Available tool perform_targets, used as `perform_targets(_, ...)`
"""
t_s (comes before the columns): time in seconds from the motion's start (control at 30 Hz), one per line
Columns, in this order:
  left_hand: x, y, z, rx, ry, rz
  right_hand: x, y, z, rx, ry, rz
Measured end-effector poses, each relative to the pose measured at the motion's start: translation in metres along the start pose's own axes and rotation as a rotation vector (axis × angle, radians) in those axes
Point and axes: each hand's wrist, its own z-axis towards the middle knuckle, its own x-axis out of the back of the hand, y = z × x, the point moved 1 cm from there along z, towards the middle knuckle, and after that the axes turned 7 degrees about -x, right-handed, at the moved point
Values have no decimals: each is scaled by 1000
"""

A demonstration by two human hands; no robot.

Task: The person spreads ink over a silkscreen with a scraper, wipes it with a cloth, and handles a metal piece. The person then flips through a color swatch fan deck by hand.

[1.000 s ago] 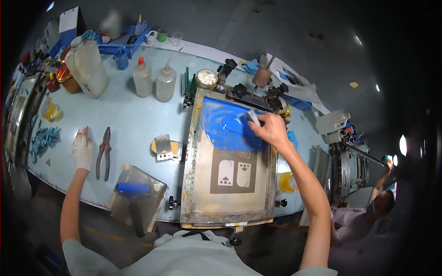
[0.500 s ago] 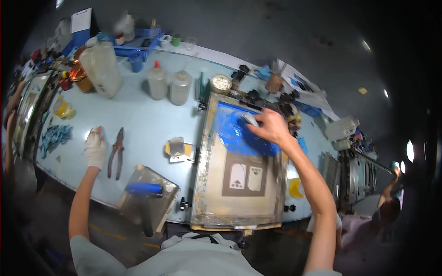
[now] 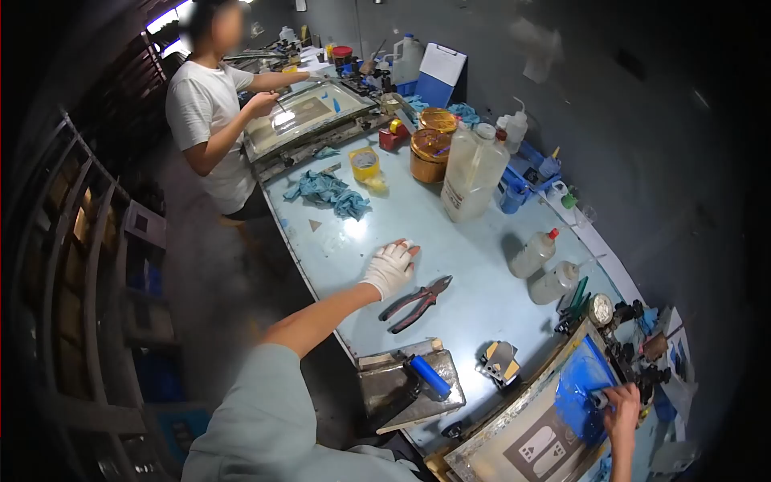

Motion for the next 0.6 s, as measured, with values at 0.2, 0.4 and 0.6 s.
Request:
perform_targets(0.2,-2,2,-1,26,33,-2,-20,30,-24,-711,-34,118)
perform_targets(0.4,-4,2,-2,34,15,9,4,-45,-10,-350,44,153)
perform_targets(0.6,-4,2,-4,21,20,-22,-9,-9,-29,-245,139,-48)
